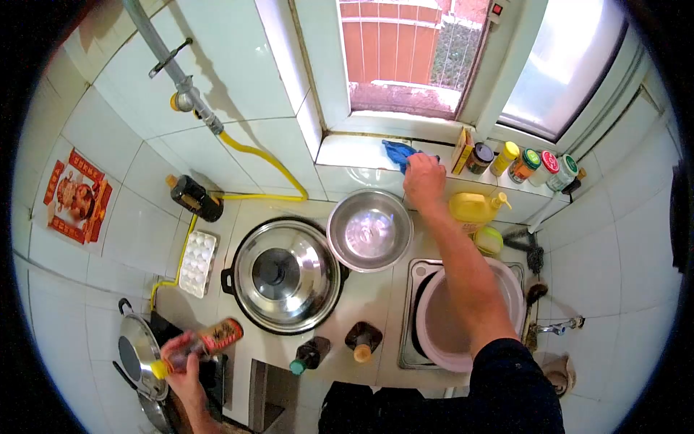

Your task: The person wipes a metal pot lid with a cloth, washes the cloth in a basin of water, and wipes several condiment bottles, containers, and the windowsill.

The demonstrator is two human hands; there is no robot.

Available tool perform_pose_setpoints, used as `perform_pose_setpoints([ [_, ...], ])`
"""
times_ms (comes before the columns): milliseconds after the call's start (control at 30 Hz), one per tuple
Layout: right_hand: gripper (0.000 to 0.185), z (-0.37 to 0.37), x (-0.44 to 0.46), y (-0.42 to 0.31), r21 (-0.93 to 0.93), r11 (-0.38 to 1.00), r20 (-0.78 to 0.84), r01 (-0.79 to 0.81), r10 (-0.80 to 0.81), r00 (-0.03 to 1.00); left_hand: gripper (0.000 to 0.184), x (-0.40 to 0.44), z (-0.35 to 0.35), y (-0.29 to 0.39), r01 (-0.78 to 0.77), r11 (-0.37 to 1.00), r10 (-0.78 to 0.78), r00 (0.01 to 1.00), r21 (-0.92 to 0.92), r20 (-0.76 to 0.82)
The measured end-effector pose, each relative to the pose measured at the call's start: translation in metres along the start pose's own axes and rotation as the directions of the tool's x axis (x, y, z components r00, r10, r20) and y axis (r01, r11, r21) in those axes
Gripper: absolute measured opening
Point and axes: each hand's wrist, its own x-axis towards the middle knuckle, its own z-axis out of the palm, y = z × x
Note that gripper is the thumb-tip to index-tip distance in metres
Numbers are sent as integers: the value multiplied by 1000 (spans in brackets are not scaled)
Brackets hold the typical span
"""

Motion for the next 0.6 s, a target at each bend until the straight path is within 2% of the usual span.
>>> perform_pose_setpoints([
  [67,14,-3,-4,2,-36,999,43,2,-1,999,45,22,12,-1,-76,990,84,995,-116,61],
  [133,14,-14,-4,9,-91,996,73,-8,15,997,46,36,40,18,-58,985,79,989,-162,127],
  [200,16,-24,-12,8,-51,999,117,8,-2,993,47,47,64,29,-26,986,69,965,-167,254],
  [233,16,-26,-17,9,-62,998,111,-4,10,994,47,52,78,33,-29,984,76,961,-175,268],
  [300,18,-31,-29,11,95,987,110,-128,117,987,47,58,114,45,-51,971,158,870,-234,466],
  [333,20,-33,-37,15,195,949,201,-247,208,957,47,60,132,51,-53,969,165,864,-241,475],
  [367,20,-35,-50,20,186,949,194,-253,217,957,47,60,152,57,9,964,150,809,-267,568],
  [400,21,-35,-66,27,316,898,232,-307,241,942,47,61,171,61,72,956,139,744,-285,654],
  [433,22,-36,-82,35,438,825,273,-357,257,927,47,62,190,61,71,954,146,737,-290,660],
  [467,22,-41,-95,40,433,826,267,-361,265,927,49,62,208,58,20,960,201,648,-280,735],
  [533,25,-53,-121,49,627,402,537,-667,397,744,48,59,243,52,-71,970,238,487,-233,841],
  [567,25,-60,-132,53,625,401,535,-670,405,741,45,54,260,49,-111,974,224,424,-195,878],
  [600,25,-67,-142,58,648,264,593,-714,413,691,42,47,277,43,-87,979,205,400,-185,894],
])
